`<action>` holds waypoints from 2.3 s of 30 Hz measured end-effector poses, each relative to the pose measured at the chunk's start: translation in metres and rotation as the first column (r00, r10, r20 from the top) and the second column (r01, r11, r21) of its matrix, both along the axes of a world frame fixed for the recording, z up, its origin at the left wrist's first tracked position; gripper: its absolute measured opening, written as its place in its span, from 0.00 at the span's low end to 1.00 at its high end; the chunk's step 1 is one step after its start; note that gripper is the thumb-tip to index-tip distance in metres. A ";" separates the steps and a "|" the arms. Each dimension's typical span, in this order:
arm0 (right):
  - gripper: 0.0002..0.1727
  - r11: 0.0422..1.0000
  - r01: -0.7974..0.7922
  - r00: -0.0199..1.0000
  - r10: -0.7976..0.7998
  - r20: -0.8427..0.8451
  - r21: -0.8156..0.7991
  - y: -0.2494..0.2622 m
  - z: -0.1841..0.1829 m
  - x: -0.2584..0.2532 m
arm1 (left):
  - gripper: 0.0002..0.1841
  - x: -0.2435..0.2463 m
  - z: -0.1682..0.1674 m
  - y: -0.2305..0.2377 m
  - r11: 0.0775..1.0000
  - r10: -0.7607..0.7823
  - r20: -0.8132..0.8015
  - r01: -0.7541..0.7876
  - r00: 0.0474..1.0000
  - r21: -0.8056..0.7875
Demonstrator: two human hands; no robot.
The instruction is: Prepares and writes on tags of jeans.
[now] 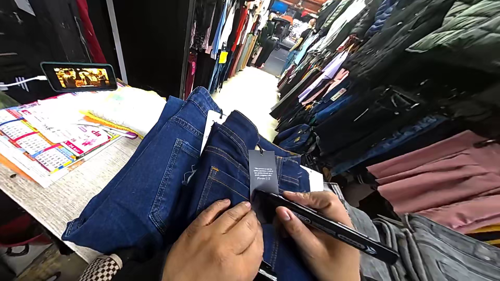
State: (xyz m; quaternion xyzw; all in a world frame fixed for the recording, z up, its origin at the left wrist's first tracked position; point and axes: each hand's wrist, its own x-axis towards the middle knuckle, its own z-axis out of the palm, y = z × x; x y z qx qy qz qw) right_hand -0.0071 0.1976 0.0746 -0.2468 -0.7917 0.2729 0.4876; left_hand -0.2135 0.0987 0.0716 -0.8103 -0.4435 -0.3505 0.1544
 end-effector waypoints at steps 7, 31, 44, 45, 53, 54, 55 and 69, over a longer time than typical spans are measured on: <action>0.10 0.998 0.004 1.000 -0.006 0.025 0.063 0.000 0.000 0.001 | 0.12 -0.001 0.000 0.000 1.000 0.005 0.002 -0.005 1.000 -0.004; 0.09 0.990 0.004 1.000 -0.006 0.017 0.139 -0.006 0.000 0.002 | 0.12 -0.002 0.000 0.000 1.000 -0.013 0.009 0.013 1.000 -0.009; 0.09 0.994 0.090 0.993 -0.085 -0.085 0.062 0.000 0.001 0.006 | 0.12 -0.002 0.001 0.000 1.000 -0.021 0.016 0.022 1.000 -0.023; 0.09 0.995 0.085 0.994 -0.081 -0.069 0.056 0.000 0.000 0.005 | 0.12 -0.002 0.001 0.000 0.999 -0.020 0.018 0.021 1.000 -0.025; 0.11 0.999 0.036 0.999 -0.035 -0.033 0.030 0.001 -0.001 0.003 | 0.12 -0.002 -0.001 0.001 1.000 -0.017 0.021 0.017 1.000 -0.007; 0.12 0.999 0.038 0.999 -0.037 -0.036 0.027 0.001 -0.001 0.003 | 0.12 -0.002 -0.001 0.001 1.000 -0.016 0.016 0.017 1.000 -0.007; 0.12 0.999 0.045 0.998 -0.044 -0.037 0.025 0.002 -0.001 0.003 | 0.12 -0.002 -0.001 0.001 1.000 -0.016 0.013 0.016 1.000 -0.007; 0.08 0.992 0.126 0.991 -0.125 -0.055 0.023 0.004 -0.001 0.005 | 0.12 -0.002 -0.001 0.000 1.000 -0.014 0.018 0.015 1.000 -0.014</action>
